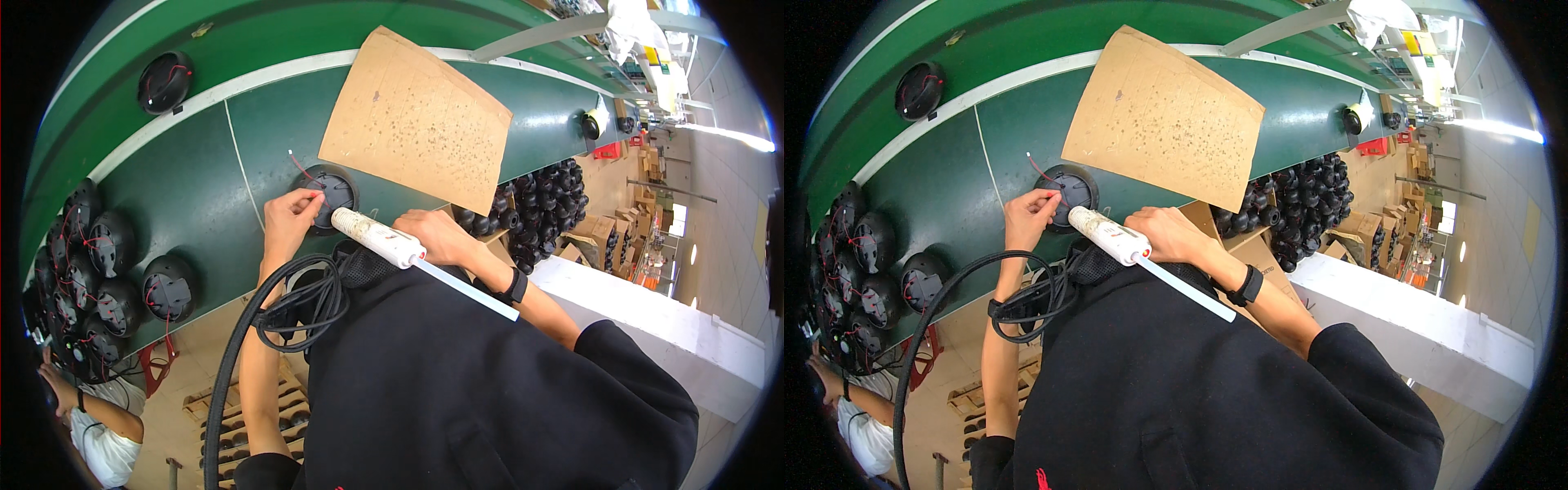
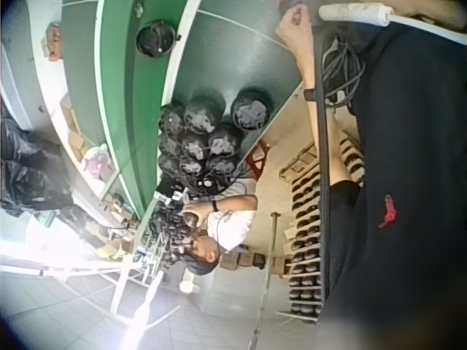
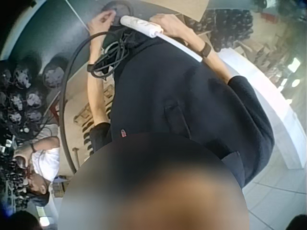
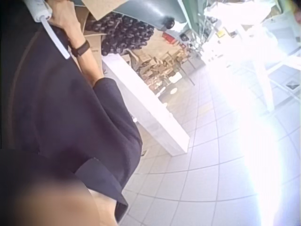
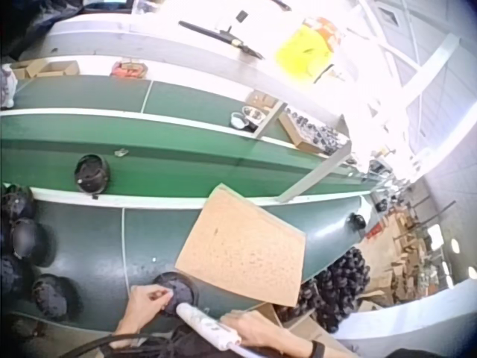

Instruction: Applying hot glue to small plastic components and stacking assembled units on an industrial line.

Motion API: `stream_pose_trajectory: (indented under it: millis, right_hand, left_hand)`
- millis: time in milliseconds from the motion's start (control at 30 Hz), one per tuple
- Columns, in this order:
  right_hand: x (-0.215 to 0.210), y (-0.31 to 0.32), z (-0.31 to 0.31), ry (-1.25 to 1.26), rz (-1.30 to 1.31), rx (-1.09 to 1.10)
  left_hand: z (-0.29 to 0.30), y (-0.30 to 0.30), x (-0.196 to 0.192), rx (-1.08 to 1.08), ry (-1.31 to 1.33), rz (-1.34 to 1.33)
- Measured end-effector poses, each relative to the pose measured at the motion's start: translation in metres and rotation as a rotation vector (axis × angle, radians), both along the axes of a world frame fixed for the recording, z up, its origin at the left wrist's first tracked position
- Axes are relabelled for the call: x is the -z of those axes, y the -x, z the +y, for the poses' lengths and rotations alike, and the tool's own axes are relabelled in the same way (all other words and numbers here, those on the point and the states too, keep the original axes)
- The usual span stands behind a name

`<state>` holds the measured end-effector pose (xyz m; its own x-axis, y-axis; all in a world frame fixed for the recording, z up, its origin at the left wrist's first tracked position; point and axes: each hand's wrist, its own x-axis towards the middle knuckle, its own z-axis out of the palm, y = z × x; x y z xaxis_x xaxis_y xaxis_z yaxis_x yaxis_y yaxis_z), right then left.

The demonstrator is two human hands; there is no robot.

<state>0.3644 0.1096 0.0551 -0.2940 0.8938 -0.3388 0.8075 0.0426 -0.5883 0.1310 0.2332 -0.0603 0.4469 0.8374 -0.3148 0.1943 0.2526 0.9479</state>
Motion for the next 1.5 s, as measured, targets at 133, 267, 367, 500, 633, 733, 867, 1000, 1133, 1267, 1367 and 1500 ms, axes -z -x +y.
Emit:
stream_pose_trajectory:
  millis: [133, 267, 367, 500, 633, 733, 867, 1000, 1133, 1267, 1367, 1500]
  right_hand:
    - [-0.009, 0.0, 0.007, 0.074, -0.015, 0.013]
    - [-0.013, -0.001, 0.009, 0.12, -0.034, -0.004]
    - [-0.015, 0.001, 0.008, 0.103, -0.014, -0.005]
    - [-0.016, -0.001, 0.005, 0.067, -0.002, -0.005]
    - [-0.011, -0.004, 0.001, 0.056, 0.002, 0.023]
    - [-0.008, -0.005, -0.001, 0.043, -0.001, 0.034]
    - [0.003, -0.006, -0.002, -0.064, 0.075, 0.046]
    - [0.002, -0.006, 0.001, -0.015, 0.088, 0.039]
    - [0.001, -0.004, 0.004, 0.036, 0.028, 0.021]
    - [0.007, -0.006, 0.0, -0.033, 0.007, 0.043]
    - [0.008, -0.008, -0.003, -0.054, 0.01, 0.053]
    - [0.008, -0.005, -0.003, -0.097, 0.04, 0.071]
  left_hand:
    - [0.0, 0.002, 0.003, 0.031, 0.002, 0.02]
    - [-0.001, 0.003, 0.0, 0.035, 0.01, 0.021]
    - [-0.004, 0.01, 0.006, 0.029, -0.014, 0.019]
    - [-0.01, 0.018, 0.005, -0.005, -0.005, -0.008]
    - [-0.018, 0.032, 0.002, 0.031, 0.019, 0.004]
    - [-0.024, 0.041, -0.001, 0.105, 0.05, -0.016]
    - [-0.027, 0.043, -0.007, 0.233, -0.022, -0.056]
    - [-0.027, 0.041, -0.009, 0.293, -0.011, -0.101]
    - [-0.026, 0.041, -0.01, 0.316, -0.047, -0.081]
    - [-0.025, 0.042, -0.011, 0.311, -0.06, -0.086]
    - [-0.024, 0.04, -0.012, 0.309, -0.059, -0.069]
    - [-0.025, 0.039, -0.007, 0.237, -0.046, -0.057]
